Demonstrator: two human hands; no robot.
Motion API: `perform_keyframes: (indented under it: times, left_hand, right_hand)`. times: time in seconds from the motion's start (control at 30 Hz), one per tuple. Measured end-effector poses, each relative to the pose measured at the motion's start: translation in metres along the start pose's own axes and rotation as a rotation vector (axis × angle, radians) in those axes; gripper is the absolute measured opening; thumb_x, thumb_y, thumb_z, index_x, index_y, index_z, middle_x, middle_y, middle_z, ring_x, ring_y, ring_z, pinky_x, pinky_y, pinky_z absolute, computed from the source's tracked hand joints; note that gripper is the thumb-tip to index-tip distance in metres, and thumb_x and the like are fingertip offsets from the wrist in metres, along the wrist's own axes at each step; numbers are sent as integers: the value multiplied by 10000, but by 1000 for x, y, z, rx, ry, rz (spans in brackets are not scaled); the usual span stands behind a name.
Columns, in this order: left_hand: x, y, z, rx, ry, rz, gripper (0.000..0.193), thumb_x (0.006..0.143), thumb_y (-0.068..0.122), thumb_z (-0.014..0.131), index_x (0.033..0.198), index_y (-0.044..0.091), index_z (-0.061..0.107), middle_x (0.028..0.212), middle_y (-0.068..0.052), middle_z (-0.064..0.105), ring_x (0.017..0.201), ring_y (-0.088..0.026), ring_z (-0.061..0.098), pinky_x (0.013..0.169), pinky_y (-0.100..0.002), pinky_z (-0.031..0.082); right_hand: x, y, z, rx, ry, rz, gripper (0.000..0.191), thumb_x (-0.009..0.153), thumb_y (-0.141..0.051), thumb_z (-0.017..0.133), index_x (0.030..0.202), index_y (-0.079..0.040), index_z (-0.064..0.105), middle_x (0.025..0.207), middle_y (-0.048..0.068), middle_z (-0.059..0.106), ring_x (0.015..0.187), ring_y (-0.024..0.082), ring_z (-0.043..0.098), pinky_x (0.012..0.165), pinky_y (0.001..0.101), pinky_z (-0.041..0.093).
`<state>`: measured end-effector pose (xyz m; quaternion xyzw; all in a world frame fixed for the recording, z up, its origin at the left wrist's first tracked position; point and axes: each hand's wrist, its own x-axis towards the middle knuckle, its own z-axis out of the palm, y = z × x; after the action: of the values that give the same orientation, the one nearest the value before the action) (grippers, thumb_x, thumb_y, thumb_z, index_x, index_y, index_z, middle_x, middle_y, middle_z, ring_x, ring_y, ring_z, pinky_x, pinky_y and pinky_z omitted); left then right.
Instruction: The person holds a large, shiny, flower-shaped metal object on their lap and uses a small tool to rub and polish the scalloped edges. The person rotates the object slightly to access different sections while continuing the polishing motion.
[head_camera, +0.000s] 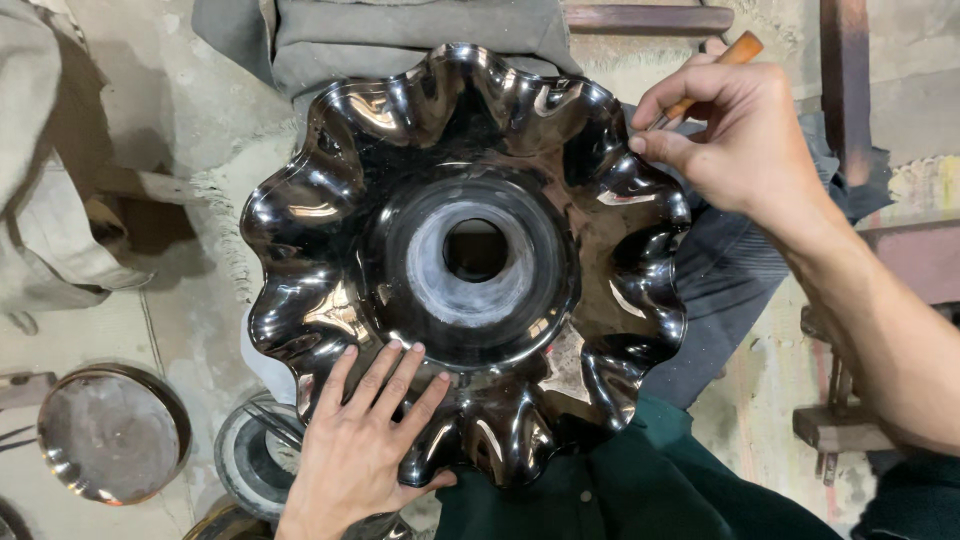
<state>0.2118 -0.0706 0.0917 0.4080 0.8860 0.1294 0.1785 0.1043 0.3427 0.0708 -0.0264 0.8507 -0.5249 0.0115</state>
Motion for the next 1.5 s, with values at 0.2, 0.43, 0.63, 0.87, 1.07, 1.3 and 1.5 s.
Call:
perform_keyframes:
  times: [0.2, 0.43, 0.63, 0.87, 1.07, 1.3, 1.5]
  left_hand:
    - [-14, 3, 12, 6, 20, -22, 1008, 593, 754, 746, 1387, 158, 572, 1459, -223, 484, 1378, -373, 415, 1140, -628, 206]
    - [-20, 17, 21, 65, 41, -25, 982, 627, 777, 699, 1399, 184, 574, 1446, -221, 504, 1357, -341, 449, 1143, -615, 219]
    - [-24, 16, 22, 75, 55, -24, 971, 638, 784, 690, 1396, 189, 574, 1445, -221, 511, 1355, -340, 457, 1146, -610, 225]
    - [-27, 16, 24, 82, 54, -35, 951, 641, 788, 686, 1381, 198, 589, 1428, -201, 529, 1351, -321, 466, 1135, -611, 247]
    - [-29, 17, 24, 79, 67, -36, 939, 644, 790, 678, 1369, 198, 600, 1424, -204, 534, 1350, -314, 470, 1127, -606, 258]
    - [-34, 16, 28, 81, 93, -31, 915, 658, 796, 673, 1345, 194, 624, 1409, -201, 558, 1327, -319, 503, 1126, -603, 271]
    - [-38, 16, 31, 101, 101, -25, 927, 656, 811, 661, 1345, 193, 627, 1409, -198, 560, 1317, -316, 511, 1127, -602, 279]
  right_hand:
    - [2, -10, 0, -160, -70, 6, 168, 893, 64, 799, 1033, -12, 746, 969, 63, 734, 881, 116, 693, 816, 246, 576]
    - [-11, -12, -8, -245, -116, 42, 173, 874, 2, 839, 1023, -35, 757, 947, 50, 745, 876, 129, 718, 785, 266, 578]
    - [-10, -28, -7, -274, -152, 118, 187, 854, 13, 824, 1020, -43, 760, 913, 52, 751, 847, 129, 721, 738, 264, 574]
    - [-13, -39, -11, -299, -195, 344, 172, 877, 3, 770, 1031, -72, 764, 866, 47, 758, 801, 118, 738, 691, 260, 569]
    - [-26, -46, -12, -343, -164, 251, 169, 883, -1, 795, 1039, -51, 756, 899, 60, 748, 821, 131, 715, 708, 272, 567]
    - [-56, -59, -5, -357, -16, 14, 138, 919, 61, 787, 1032, -10, 752, 959, 78, 729, 891, 143, 713, 795, 265, 570]
    - [-80, -70, 9, -367, 163, -4, 133, 873, 122, 792, 955, 31, 739, 909, 94, 666, 845, 180, 651, 714, 307, 528]
